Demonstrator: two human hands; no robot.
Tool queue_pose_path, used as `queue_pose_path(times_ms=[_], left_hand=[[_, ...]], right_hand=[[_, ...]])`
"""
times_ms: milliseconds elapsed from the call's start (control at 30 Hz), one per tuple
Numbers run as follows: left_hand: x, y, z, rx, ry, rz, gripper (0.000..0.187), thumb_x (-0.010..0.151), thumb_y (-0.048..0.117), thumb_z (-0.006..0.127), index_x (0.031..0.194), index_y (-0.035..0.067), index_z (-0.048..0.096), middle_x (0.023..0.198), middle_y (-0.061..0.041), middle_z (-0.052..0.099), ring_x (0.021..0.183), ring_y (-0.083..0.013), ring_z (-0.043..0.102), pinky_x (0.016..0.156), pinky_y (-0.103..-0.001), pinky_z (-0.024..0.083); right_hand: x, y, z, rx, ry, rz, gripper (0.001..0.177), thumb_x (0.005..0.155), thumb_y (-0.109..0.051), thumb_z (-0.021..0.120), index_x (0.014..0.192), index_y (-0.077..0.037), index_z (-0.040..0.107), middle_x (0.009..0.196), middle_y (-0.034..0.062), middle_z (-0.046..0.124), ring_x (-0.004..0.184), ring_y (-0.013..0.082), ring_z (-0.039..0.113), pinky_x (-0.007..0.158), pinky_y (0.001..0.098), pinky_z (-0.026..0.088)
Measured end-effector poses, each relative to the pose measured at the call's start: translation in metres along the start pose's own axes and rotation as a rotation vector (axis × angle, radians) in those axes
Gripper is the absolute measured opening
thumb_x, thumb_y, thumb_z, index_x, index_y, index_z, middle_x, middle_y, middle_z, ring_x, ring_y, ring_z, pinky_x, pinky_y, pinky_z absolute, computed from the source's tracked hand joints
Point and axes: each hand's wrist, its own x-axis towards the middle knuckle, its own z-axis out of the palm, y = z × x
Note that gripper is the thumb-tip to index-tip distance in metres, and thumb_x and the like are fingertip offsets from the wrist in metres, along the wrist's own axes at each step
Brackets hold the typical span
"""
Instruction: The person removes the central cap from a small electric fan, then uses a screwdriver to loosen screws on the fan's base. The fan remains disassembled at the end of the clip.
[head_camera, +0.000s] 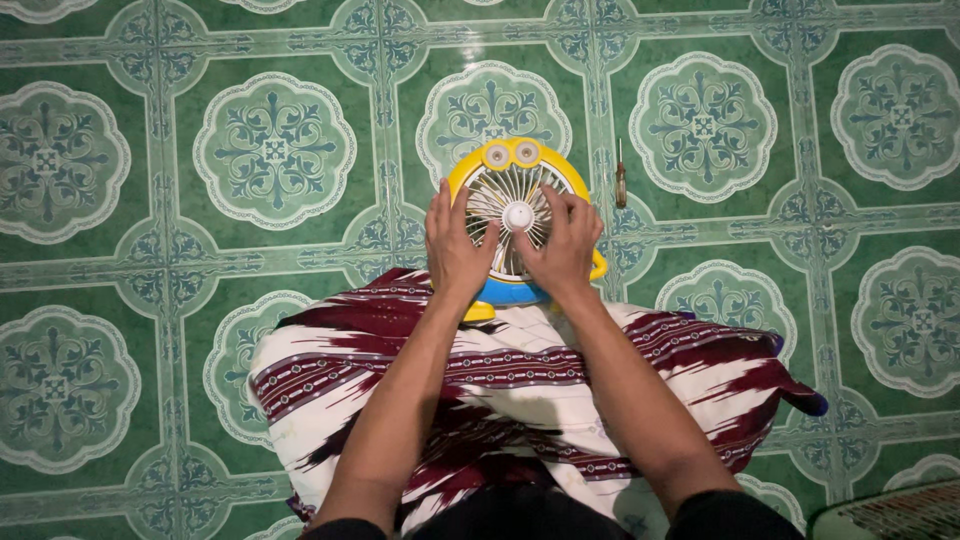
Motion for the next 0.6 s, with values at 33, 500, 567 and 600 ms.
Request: queue_pose_path(times_ms=[33,500,567,600], left_hand=[[0.000,0.000,0.001,-0.005,0.003,0.004,0.071,0.090,0.033,0.076,0.149,0.004,0.048,0.166,-0.020,0.030,0.151,-0.0431,0.030,0.122,-0.052,0.028],[0.001,0.003,-0.003,-0.005,-0.026,-0.002,0.072,0.090,0.032,0.076,0.149,0.003,0.046,0.165,-0.023,0.029,0.151,-0.0430,0.028,0.122,-0.053,0.027],[0.001,0.004,-0.004,0.001,-0.025,-0.008,0.072,0.090,0.032,0.076,0.149,0.003,0.047,0.165,-0.022,0.029,0.150,-0.0434,0.028,0.121,-0.053,0.027],[0.002,0.005,-0.004,0.004,-0.025,-0.010,0.072,0.090,0.032,0.076,0.149,0.004,0.047,0.165,-0.022,0.030,0.150,-0.0435,0.028,0.121,-0.053,0.026]], right_hand=[[0.001,-0.001,-0.001,-0.004,-0.003,0.006,0.074,0.079,-0.034,0.086,0.142,-0.009,0.058,0.119,0.0151,0.055,0.115,0.0347,0.051,0.102,0.0511,0.037],[-0.003,0.011,0.000,0.063,-0.063,0.017,0.070,0.082,-0.018,0.075,0.148,-0.010,0.056,0.130,0.0138,0.054,0.126,0.0329,0.051,0.113,0.0493,0.037],[-0.002,0.008,-0.001,0.060,-0.046,-0.001,0.071,0.081,-0.027,0.082,0.144,-0.010,0.056,0.126,0.0150,0.054,0.121,0.0340,0.051,0.108,0.0500,0.037],[-0.002,0.006,-0.001,0.058,-0.038,-0.009,0.072,0.081,-0.032,0.086,0.142,-0.009,0.057,0.123,0.0156,0.054,0.119,0.0346,0.051,0.105,0.0503,0.036]])
